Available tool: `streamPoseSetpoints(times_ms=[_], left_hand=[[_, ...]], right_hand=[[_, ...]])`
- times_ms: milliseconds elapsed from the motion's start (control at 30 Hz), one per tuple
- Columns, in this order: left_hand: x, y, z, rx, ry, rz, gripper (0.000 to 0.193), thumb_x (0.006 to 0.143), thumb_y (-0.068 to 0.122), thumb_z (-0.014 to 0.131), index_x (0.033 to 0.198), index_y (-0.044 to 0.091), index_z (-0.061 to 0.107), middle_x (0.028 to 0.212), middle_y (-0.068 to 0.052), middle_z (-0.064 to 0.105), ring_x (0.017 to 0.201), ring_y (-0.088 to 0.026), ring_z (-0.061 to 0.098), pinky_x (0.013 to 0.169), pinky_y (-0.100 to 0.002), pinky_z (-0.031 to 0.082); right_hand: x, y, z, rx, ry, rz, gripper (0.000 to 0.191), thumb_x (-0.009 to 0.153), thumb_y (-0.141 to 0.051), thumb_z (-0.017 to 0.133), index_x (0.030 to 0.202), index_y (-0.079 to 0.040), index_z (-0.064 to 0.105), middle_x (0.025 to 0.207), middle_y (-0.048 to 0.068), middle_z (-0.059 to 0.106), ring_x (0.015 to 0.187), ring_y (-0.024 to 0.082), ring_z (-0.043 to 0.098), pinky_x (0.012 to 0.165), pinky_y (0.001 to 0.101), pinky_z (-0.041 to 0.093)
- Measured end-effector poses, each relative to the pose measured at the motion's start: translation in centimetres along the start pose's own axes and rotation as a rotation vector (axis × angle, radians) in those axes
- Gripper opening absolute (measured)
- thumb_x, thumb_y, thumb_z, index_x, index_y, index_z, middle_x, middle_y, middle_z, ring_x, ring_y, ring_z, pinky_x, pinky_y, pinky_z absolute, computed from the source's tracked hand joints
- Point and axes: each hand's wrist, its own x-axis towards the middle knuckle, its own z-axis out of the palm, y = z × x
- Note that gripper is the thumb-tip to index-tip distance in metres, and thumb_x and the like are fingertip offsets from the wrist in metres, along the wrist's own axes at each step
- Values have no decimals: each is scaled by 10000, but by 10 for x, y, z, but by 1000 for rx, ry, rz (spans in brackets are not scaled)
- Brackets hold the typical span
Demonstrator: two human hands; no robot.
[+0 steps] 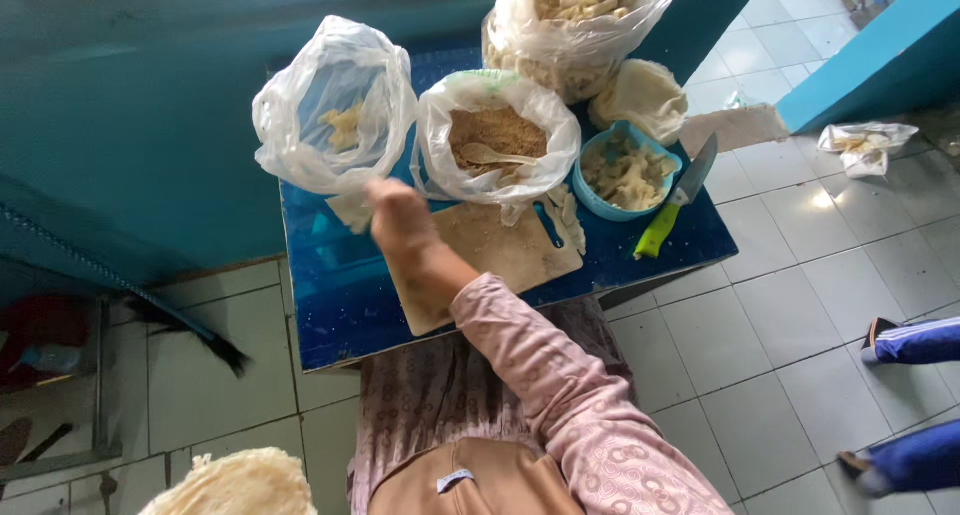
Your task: The person pinches and folds thin dough sheets on a cutting board, dipping fingers into a bag of brown powder between pieces, then unwraps a large round dough mass, presses it flat, and cuts it into pieces with a knife, setting the pieces on the table.
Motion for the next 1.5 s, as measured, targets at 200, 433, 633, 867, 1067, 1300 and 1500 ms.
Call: streamPoseSetpoints(times_ms=[200,433,633,867,1067,1300,1500], left_hand=[[-11,4,8,3,-7,-6,723,754,11,711,1455,-25,538,1267,-196,695,1123,-295,693,907,-422,560],[-3,18,21,-4,-9,1,726,755,21,708,1458,-32,539,1260,-197,696,1102,-292,701,883,-411,571],[-20,20,25,-33,-23,28,728,755,30,706,1461,-37,540,1255,-199,696,1083,-288,709,863,-401,580],[5,83,96,-129,-146,304,731,756,41,703,1464,-44,542,1249,-200,697,1062,-285,717,839,-389,591],[88,133,187,77,-322,155,636,782,143,773,1375,10,586,1199,-110,712,1001,-199,707,810,-329,580],[117,121,187,636,-12,384,620,818,196,818,1375,45,592,1191,-132,735,1041,-207,719,876,-351,562],[132,126,188,608,-39,623,704,804,286,804,1448,89,597,1295,-133,698,1124,-234,685,917,-371,548]], right_hand=[[4,50,-27,1079,-106,595,273,815,46,740,1082,12,694,941,81,686,796,191,706,730,336,618],[-31,88,-86,683,-86,413,181,912,-43,716,1088,-8,736,959,65,751,837,139,734,746,276,603],[-100,122,-154,-455,92,-82,261,884,22,648,1145,22,664,1023,166,661,955,341,665,823,416,555],[-107,129,-166,-464,106,10,178,918,40,630,1074,-40,664,1086,151,621,1006,343,653,843,407,536],[-112,123,-175,-427,210,-62,121,937,-29,732,1033,-25,657,997,120,566,935,343,622,829,447,501],[-131,120,-181,-347,135,-64,197,877,11,711,1070,-21,684,1044,122,623,964,342,630,845,461,489],[-122,108,-182,-256,237,-102,338,813,68,648,1134,-38,654,1101,138,640,1039,359,638,930,458,516]])
